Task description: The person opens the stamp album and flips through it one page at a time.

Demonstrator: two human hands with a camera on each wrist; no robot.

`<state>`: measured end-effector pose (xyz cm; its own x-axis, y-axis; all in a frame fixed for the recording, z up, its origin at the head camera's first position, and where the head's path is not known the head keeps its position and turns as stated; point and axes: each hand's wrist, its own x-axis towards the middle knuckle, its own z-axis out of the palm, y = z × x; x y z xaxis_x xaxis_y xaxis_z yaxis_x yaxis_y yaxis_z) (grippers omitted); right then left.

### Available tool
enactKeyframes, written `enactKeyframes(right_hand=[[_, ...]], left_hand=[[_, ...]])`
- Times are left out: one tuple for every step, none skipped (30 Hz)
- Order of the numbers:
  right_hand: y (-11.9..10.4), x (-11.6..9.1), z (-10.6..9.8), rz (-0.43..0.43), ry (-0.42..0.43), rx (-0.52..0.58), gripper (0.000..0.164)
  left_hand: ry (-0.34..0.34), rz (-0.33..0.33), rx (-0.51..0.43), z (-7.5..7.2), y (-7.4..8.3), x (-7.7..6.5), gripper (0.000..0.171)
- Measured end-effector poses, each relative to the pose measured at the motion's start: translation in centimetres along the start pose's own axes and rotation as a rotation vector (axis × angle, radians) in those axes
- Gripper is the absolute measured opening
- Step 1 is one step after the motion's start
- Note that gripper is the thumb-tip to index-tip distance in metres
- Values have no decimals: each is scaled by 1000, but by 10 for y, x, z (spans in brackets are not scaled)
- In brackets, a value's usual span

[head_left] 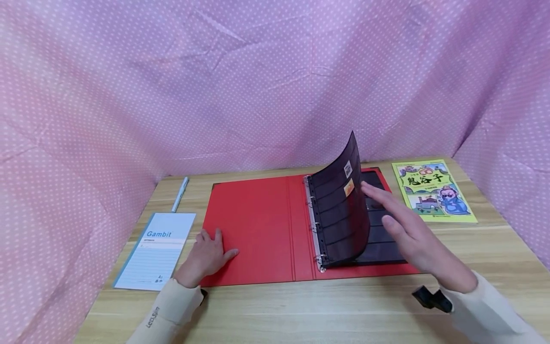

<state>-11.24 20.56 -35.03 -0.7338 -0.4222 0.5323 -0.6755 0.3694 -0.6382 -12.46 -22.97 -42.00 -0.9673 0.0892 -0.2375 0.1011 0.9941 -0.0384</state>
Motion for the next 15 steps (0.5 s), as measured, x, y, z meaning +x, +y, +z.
enactKeyframes(right_hand=[[0,2,0,-19,13,18,45],[0,4,0,-34,24,32,44],[-1,6,-1,-43,34,42,44],[-1,8,-1,-50,41,56,44],[-2,9,-1,-58,46,70,45],[-3,10,-1,-67,49,82,45],[-4,12,0,-77,50,92,46],[-5,13,1,-82,49,101,46],[-7,13,2,-86,48,110,47],[-8,14,3,-88,45,121,47],[-9,15,4,-87,43,127,48],[-10,17,5,-90,44,133,49],[-11,18,7,-95,45,145,50],[-11,20,8,-107,47,168,52],[-11,23,10,-119,49,194,54]], left_hand=[[-1,0,-1,0,0,0,83],[-1,2,1,1,0,1,83],[-2,2,0,1,0,1,83],[-2,2,-1,1,0,1,84],[-2,1,0,1,0,1,84],[-2,2,0,1,0,2,84],[-2,2,2,1,0,2,84],[-2,3,4,1,-1,2,84],[-3,1,4,1,-1,2,84],[-1,3,9,1,-1,2,83],[-1,3,12,1,-1,2,83],[-1,5,16,1,-1,2,83],[-1,5,18,1,-1,2,83],[-2,4,18,1,-1,2,83],[-4,3,19,1,0,2,83]])
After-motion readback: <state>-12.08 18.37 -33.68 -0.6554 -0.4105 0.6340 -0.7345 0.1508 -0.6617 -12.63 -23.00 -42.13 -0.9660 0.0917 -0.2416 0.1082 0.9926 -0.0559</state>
